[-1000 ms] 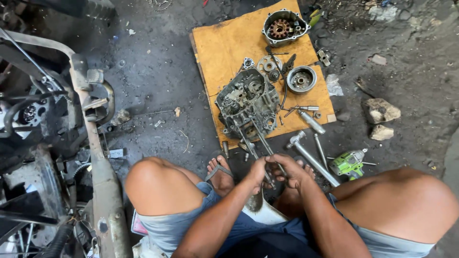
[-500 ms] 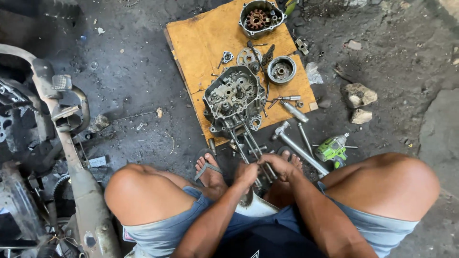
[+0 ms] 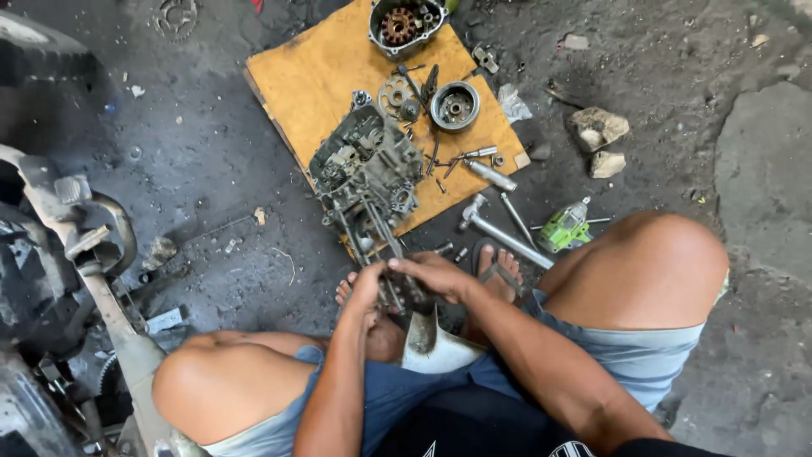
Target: Disassembling a motorcycle engine crankcase using an impact driver and hand tools
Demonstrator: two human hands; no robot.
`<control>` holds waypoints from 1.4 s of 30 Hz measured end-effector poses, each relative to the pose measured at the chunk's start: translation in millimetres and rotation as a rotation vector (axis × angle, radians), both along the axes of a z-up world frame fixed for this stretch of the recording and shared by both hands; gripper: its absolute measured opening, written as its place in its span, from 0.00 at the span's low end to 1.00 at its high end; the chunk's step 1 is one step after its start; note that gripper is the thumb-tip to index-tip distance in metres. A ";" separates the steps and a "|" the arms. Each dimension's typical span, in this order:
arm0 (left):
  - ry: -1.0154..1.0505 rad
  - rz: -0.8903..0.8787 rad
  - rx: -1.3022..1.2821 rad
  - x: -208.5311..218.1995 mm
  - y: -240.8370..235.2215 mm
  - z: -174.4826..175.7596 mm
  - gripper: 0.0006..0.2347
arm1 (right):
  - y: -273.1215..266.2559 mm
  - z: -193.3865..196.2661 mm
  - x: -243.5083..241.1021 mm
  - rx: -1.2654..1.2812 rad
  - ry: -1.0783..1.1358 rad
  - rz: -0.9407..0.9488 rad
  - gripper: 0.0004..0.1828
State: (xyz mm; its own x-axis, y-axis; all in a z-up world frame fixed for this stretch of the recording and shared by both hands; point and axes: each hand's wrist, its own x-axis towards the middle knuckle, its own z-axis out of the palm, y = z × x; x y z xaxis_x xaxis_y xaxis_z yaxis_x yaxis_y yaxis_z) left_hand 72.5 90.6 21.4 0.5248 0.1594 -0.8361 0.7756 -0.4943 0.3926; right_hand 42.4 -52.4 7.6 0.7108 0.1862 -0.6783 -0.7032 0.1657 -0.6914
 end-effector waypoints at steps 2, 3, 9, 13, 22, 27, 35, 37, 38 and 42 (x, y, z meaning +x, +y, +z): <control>0.060 -0.300 0.237 10.2 9.1 14.5 0.28 | 0.2 16.8 -0.9 0.019 -0.035 0.007 0.37; 0.071 0.007 -0.092 7.2 23.5 -0.3 0.25 | -2.1 30.5 -2.2 0.133 -0.011 -0.010 0.30; 0.086 0.066 -0.239 -15.4 -8.6 27.8 0.27 | -27.7 11.0 -1.1 0.119 0.087 0.220 0.29; -0.006 -0.116 -0.051 -56.1 -9.4 -127.9 0.19 | -32.2 -69.9 -33.8 -0.100 0.141 0.375 0.21; 0.059 0.104 -0.295 -47.5 -14.5 -46.2 0.18 | -43.3 -58.3 -32.6 -0.079 0.242 0.361 0.30; 0.194 -0.369 -0.100 12.9 -8.1 88.8 0.38 | -79.7 -53.4 13.7 -0.279 0.105 0.469 0.35; -0.246 -0.019 0.260 90.5 38.5 27.1 0.30 | -120.4 -13.7 109.2 -0.811 -0.256 0.401 0.35; -0.233 -0.003 0.212 102.0 29.8 -0.7 0.35 | -118.0 -15.8 141.7 -1.006 -0.163 0.409 0.39; -0.220 0.002 0.215 101.9 27.0 15.3 0.35 | -110.6 -7.5 146.7 -1.001 -0.156 0.422 0.39; -0.127 -0.165 0.239 118.1 8.1 41.1 0.34 | -97.3 -2.3 178.8 -0.920 -0.097 0.491 0.47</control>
